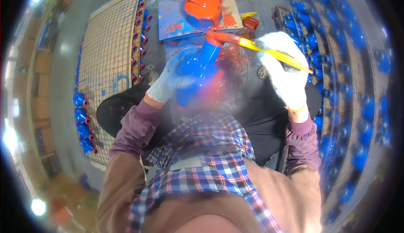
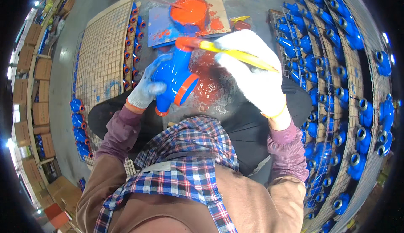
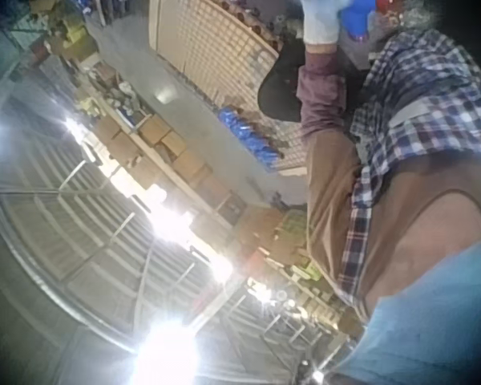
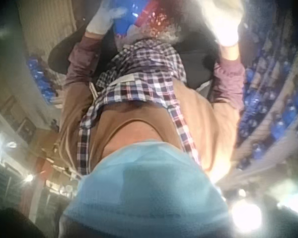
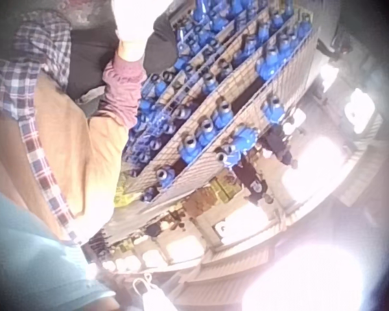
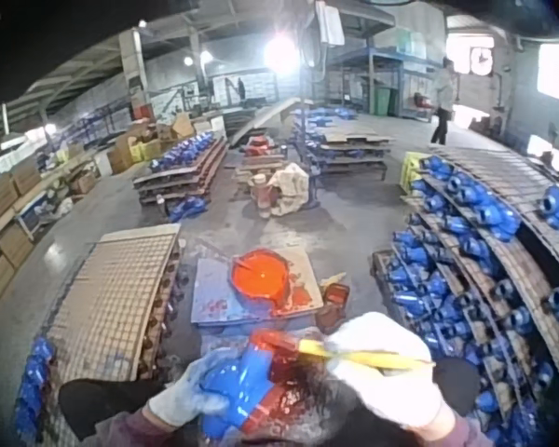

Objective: Applying orange paint with a brush and spray to blue manufactured parts and placing them on a rack.

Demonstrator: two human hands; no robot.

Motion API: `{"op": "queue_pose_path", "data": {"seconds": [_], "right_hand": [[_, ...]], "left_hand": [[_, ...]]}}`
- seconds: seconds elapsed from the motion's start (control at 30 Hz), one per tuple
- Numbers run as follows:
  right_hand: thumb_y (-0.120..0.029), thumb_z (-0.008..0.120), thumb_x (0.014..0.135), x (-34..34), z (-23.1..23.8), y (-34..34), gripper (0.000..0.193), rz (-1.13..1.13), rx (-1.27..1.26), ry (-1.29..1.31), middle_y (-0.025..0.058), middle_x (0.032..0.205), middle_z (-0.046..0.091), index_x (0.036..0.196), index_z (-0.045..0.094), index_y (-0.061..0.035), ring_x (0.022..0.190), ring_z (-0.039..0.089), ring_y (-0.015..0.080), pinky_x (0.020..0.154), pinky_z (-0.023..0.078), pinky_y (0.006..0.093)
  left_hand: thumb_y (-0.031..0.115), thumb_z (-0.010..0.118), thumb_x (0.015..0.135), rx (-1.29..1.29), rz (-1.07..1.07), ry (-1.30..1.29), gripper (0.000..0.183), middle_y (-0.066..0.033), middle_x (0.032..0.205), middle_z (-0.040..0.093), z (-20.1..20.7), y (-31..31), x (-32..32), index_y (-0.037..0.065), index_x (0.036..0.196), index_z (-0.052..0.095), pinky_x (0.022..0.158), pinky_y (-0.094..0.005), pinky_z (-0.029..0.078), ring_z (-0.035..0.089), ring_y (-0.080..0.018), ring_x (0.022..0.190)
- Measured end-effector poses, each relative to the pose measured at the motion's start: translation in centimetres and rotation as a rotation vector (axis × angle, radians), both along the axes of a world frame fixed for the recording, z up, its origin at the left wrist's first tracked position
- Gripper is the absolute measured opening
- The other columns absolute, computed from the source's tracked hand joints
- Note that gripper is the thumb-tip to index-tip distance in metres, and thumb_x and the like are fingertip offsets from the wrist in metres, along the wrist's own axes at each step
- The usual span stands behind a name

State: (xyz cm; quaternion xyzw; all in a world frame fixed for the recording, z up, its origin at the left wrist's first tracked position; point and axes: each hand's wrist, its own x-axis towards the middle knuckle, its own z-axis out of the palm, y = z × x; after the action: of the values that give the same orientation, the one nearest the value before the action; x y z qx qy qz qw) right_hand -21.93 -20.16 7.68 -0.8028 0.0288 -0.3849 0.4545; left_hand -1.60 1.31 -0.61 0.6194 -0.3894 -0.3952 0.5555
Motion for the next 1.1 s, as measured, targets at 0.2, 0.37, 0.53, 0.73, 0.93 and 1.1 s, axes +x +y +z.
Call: {"op": "queue_pose_path", "data": {"seconds": [0.2,0.37,0.53,0.73,0.93,1.1], "right_hand": [[0.003,0.065,0.087,-0.6,-1.1,0.0,0.022,-0.285,0.208,0.054,0.0078,0.108,0.066,0.109,0.065,0.0016,0.094,0.062,0.0146,0.086,0.049,0.0266],[0.000,0.062,0.092,-0.7,-0.8,0.8,0.020,-0.406,0.092,0.056,0.0068,0.108,0.065,0.112,0.064,0.0014,0.095,0.060,0.0133,0.087,0.048,0.0262],[0.002,0.060,0.092,-0.2,-0.8,1.4,0.013,-0.375,-0.094,0.046,0.0055,0.098,0.062,0.105,0.063,0.0007,0.085,0.058,0.0134,0.080,0.047,0.0259],[-0.002,0.059,0.094,1.8,-0.2,2.7,0.016,-0.295,-0.487,0.135,0.0081,0.095,0.061,0.109,0.061,0.0019,0.085,0.060,0.0181,0.077,0.048,0.0271],[-0.005,0.062,0.093,5.0,-0.1,4.9,0.016,-0.145,-0.346,0.055,0.0138,0.097,0.066,0.106,0.063,0.0032,0.086,0.061,0.0226,0.082,0.050,0.0335],[-0.005,0.063,0.091,7.0,0.5,5.6,0.016,-0.101,-0.380,0.130,0.0162,0.100,0.067,0.104,0.064,0.0049,0.088,0.061,0.0251,0.085,0.050,0.0363]], "left_hand": [[0.056,0.065,0.081,-0.132,0.224,0.633,0.076,-0.0123,0.125,0.057,0.3,0.3,-1.5,0.005,0.136,0.047,0.095,-0.0433,0.048,0.057,-0.0268,0.108],[0.071,0.052,0.083,-0.445,0.269,1.089,0.082,-0.0157,0.110,0.061,2.8,0.2,2.3,0.006,0.133,0.048,0.080,-0.0491,0.051,0.061,-0.0283,0.084],[0.070,0.055,0.081,-0.716,0.355,1.144,0.085,-0.0189,0.107,0.060,4.7,3.7,5.9,0.005,0.134,0.047,0.079,-0.0466,0.051,0.061,-0.0293,0.076],[0.070,0.051,0.084,-0.925,0.500,1.134,0.067,-0.0167,0.102,0.065,8.7,13.2,6.9,0.016,0.125,0.053,0.070,-0.0540,0.054,0.063,-0.0350,0.080],[0.063,0.056,0.086,-0.846,1.161,0.760,0.066,-0.0115,0.106,0.066,7.1,28.6,1.0,0.009,0.124,0.053,0.071,-0.0454,0.058,0.066,-0.0248,0.087],[0.039,0.065,0.089,-0.734,1.723,0.314,0.037,-0.0046,0.092,0.064,3.8,43.7,-2.5,0.007,0.106,0.060,0.065,-0.0292,0.053,0.064,-0.0170,0.073]]}}
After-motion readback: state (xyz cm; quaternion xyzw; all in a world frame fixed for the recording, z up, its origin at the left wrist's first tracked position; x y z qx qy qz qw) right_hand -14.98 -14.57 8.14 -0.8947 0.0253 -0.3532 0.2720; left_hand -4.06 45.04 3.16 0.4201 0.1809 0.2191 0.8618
